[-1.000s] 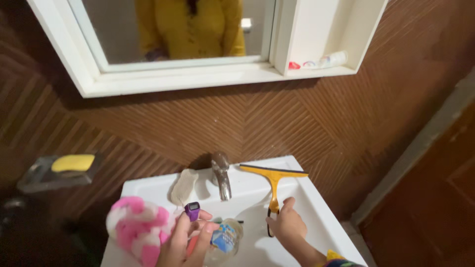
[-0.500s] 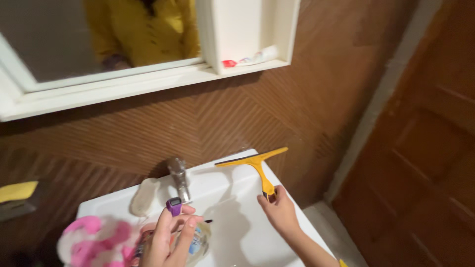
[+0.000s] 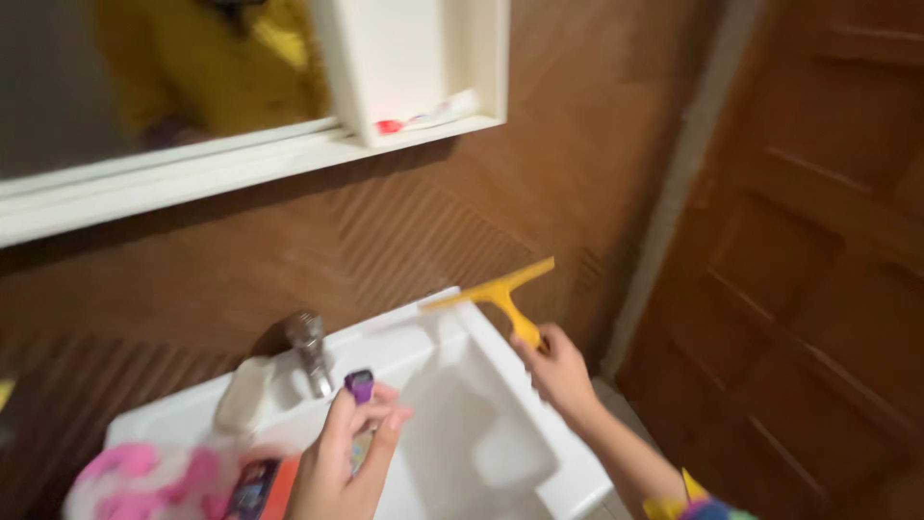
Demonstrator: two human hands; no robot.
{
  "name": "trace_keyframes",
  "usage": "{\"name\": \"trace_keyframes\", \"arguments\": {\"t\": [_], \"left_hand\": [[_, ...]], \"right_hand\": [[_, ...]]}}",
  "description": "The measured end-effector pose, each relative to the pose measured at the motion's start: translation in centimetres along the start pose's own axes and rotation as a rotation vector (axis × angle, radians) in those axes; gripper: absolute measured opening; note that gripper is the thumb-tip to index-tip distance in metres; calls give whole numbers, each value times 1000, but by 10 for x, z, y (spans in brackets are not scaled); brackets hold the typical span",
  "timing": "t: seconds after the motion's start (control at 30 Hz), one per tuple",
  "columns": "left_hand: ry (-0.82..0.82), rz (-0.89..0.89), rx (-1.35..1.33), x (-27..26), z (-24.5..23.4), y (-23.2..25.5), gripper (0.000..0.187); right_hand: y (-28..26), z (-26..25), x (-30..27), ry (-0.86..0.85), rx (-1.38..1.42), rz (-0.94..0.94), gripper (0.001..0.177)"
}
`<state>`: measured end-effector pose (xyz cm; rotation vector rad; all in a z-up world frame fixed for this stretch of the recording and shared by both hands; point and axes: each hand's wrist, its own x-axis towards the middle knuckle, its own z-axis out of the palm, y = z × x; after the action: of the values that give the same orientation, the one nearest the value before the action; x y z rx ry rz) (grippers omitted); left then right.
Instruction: The person uses a handheld squeegee to wipe water from the textured brown tiles in a bathroom. They move between the wall near the sink and the wall beside the toilet, repeatedly scraping the surfaces to remove moisture.
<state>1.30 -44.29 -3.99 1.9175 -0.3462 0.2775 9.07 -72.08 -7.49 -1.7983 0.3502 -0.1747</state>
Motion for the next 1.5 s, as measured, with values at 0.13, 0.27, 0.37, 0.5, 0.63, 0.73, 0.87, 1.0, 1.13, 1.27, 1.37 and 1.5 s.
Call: {"name": "trace_keyframes", "arguments": {"t": [0.13, 0.27, 0.37, 0.5, 0.63, 0.73, 0.87, 1.0, 1.13, 1.27, 1.37, 1.5], "left_hand": [[149, 27, 72, 0, -15, 25, 24], [265, -164, 100, -35, -13, 23, 23], [335, 12, 117, -59, -11, 16, 26], [474, -314, 144, -94, -15, 14, 27], [504, -332, 129, -102, -22, 13, 26], [551, -296, 109, -104, -21, 11, 27], [560, -212, 104, -103, -22, 12, 26], [562, -263, 125, -103, -27, 15, 27], [598, -402, 77, -108, -39, 13, 32], [577, -237, 63, -119, -64, 4, 37], [588, -316, 123, -130, -89, 4, 30], [627, -374, 246, -148, -126, 1, 34]], "right_hand": [[-56, 50, 88, -58, 162, -235, 33], [-89, 94, 146, -157, 243, -548, 33], [-65, 116, 138, -123, 89, -563, 28], [-26, 141, 125, -334, 263, -205, 26], [13, 144, 116, -389, 225, -26, 28], [20, 135, 108, -445, 234, 125, 28], [-23, 134, 81, -299, 220, -178, 30], [-89, 164, 81, -223, 56, -703, 35], [-97, 209, 94, -173, -52, -761, 41], [-17, 229, 93, -254, -115, -544, 42], [41, 223, 91, -294, -119, -345, 42], [29, 195, 75, -300, 23, -74, 35]]}}
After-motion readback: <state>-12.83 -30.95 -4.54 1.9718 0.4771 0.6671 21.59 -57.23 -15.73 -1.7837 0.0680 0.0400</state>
